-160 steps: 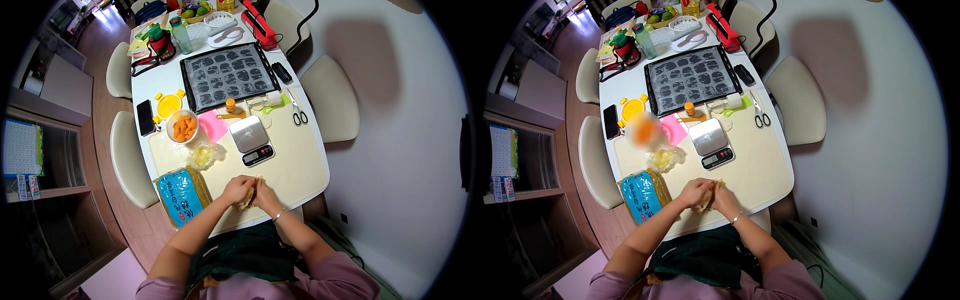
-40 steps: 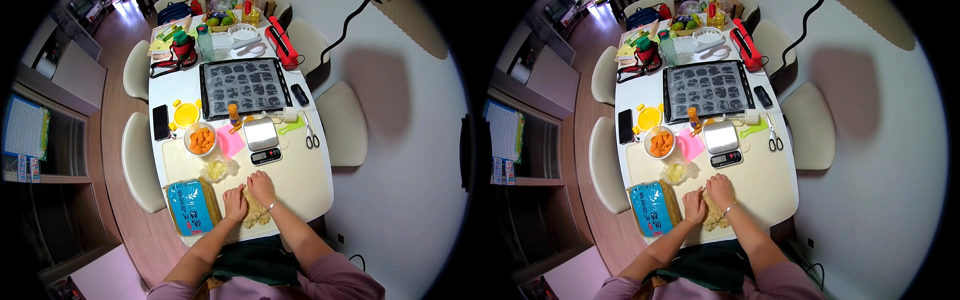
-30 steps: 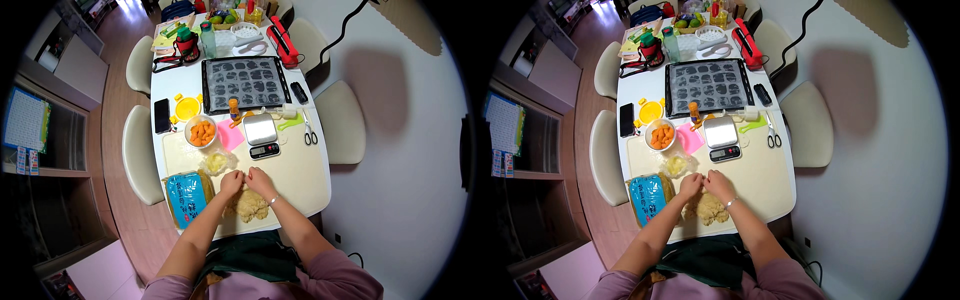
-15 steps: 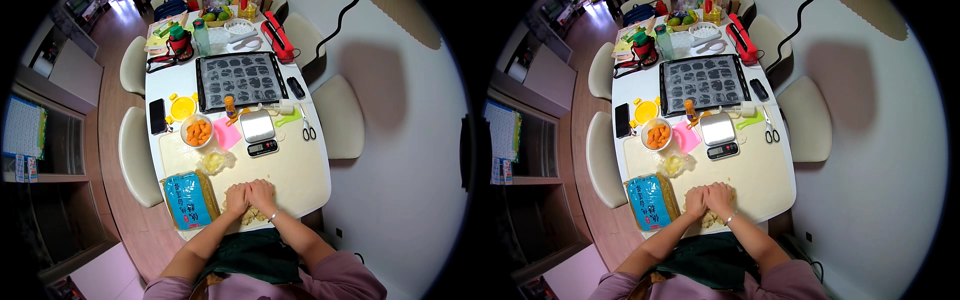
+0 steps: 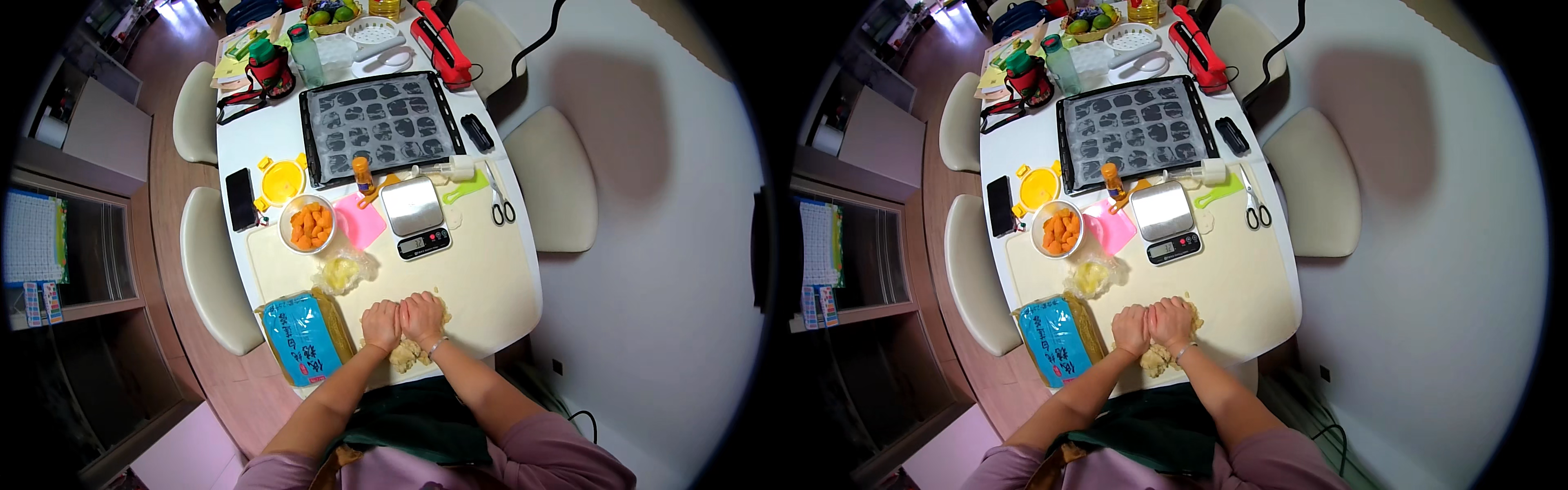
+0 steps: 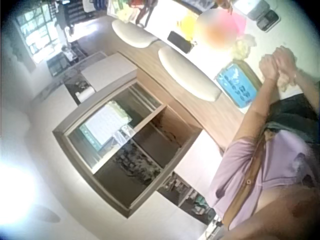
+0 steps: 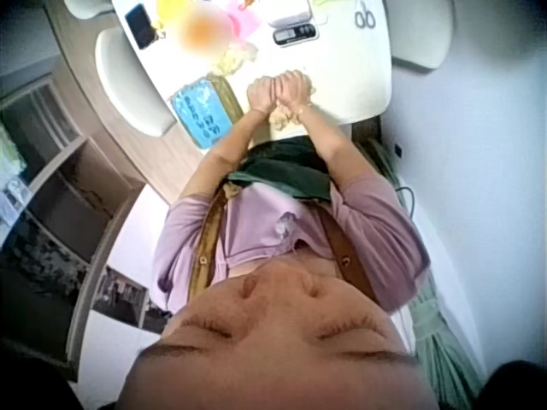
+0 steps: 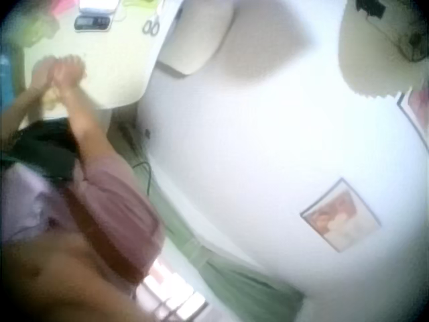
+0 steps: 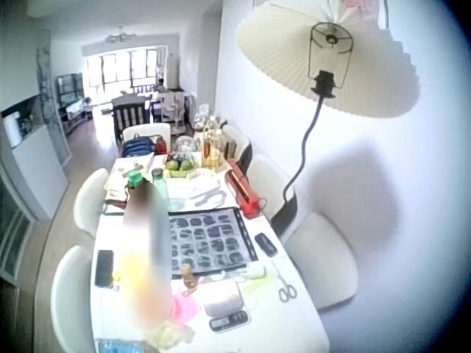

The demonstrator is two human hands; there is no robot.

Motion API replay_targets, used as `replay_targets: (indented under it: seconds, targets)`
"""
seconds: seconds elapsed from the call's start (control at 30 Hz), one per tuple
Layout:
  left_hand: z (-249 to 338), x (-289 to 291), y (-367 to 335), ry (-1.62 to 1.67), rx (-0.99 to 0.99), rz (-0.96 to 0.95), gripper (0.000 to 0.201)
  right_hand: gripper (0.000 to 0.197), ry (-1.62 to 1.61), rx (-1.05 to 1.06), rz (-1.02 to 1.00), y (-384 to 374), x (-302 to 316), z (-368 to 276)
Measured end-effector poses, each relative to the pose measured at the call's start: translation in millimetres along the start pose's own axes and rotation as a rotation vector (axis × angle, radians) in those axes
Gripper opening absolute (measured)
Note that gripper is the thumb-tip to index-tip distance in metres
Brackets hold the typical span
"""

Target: The person removes a ball of dough from a plastic bag, places it on a table, and kneads it with both hands. They then use a digital scale to weigh a small portion of the dough.

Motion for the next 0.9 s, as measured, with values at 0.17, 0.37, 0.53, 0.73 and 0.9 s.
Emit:
replay_targets:
  seconds: [0.17,0.37,0.53,0.73,0.9]
  targets:
    - [0,-1,-8,0.001,-0.002,-0.044,0.013,0.03,0.075,-0.014,-0.109,-9,-16,13]
    - [-2,-7,-5,-0.054,0.014,-0.022,0.013,0.034,0.082,-0.022,-0.13,-16,-18,16]
    - [-5,6,-7,0.073,0.04,-0.117,0.014,0.026,-0.128,0.014,-0.159,-14,-7,20]
    - [-8,37,20,0.233,-0.02,0.084,0.033,0.018,-0.432,0.012,0.08,14,48,68]
    - [-23,12,56,0.146,0.085,0.21,0.075,0.043,-0.404,-0.098,0.143,50,35,73]
Point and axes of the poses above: each hand's wrist, its own y-axis away from the middle knuckle, its own x-axis out of the back of the hand, z = x × y, the point moved 2 cm from there along -y, towards the middle knuckle, and after that the axes turned 6 degrees about x, right-handed, at the moved point
